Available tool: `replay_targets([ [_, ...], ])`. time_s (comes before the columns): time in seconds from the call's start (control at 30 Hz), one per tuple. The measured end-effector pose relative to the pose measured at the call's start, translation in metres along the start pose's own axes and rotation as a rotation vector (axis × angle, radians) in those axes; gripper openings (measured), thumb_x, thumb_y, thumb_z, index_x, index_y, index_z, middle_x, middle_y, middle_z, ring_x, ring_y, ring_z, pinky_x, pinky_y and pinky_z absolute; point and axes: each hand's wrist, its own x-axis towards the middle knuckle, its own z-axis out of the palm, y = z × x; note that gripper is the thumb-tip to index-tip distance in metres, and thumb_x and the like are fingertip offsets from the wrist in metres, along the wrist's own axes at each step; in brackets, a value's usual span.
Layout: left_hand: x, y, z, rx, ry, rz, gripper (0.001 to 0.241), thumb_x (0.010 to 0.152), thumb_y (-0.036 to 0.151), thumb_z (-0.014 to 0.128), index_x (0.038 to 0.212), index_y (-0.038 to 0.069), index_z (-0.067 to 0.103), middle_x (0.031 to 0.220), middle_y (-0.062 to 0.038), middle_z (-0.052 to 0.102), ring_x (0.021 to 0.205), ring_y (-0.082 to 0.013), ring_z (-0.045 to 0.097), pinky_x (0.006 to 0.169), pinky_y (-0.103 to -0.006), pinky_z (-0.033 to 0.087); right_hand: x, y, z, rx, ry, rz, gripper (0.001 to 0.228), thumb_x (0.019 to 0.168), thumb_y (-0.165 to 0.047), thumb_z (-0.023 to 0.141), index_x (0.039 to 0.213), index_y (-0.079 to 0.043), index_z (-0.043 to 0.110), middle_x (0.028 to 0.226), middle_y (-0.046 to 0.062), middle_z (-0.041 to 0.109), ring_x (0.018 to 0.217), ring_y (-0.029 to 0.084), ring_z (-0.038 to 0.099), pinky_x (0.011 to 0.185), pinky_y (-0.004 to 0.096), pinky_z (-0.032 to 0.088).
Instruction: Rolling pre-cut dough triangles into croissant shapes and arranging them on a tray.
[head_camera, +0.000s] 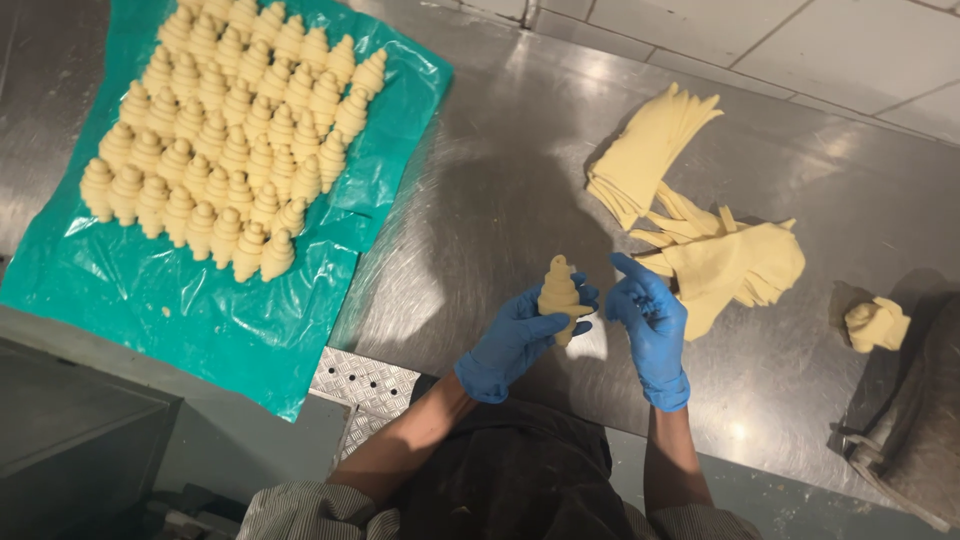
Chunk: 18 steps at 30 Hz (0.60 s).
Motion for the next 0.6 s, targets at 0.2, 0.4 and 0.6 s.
replay_targets([
  [0.2, -0.011, 0.01, -0.007, -0.001, -0.011, 0.031, 0.064, 0.097, 0.002, 0.062, 0.156, -0.002, 0.039, 0.147, -0.016, 0.056, 0.134, -0.0276, 0.057, 0.117, -0.0443, 0.048, 0.007, -0.012, 0.037, -0.281, -0.002, -0.196, 0.065, 0.085, 0.014, 0.068, 0.146, 0.001, 0.052, 0.13, 0.011, 0.062, 0.102, 0.015, 0.059, 0.095, 0.029, 0.051],
  [0.4, -0.017, 0.002, -0.033, -0.089, -0.059, 0.147, 0.06, 0.1, 0.0, 0.063, 0.156, -0.005, 0.041, 0.144, -0.014, 0.058, 0.132, -0.0264, 0.059, 0.116, -0.0435, 0.047, 0.01, 0.003, 0.064, -0.215, -0.067, -0.11, 0.055, 0.095, 0.008, 0.06, 0.149, 0.0, 0.048, 0.136, 0.012, 0.059, 0.116, 0.019, 0.065, 0.1, 0.033, 0.054],
  [0.6, -0.046, 0.023, -0.061, -0.213, -0.03, 0.118, 0.057, 0.104, 0.001, 0.064, 0.156, -0.006, 0.042, 0.141, -0.013, 0.06, 0.126, -0.0232, 0.062, 0.112, -0.0389, 0.048, 0.025, 0.015, 0.116, -0.226, -0.171, -0.265, 0.053, 0.099, -0.003, 0.049, 0.151, 0.003, 0.045, 0.143, 0.016, 0.054, 0.129, 0.025, 0.057, 0.107, 0.036, 0.05],
])
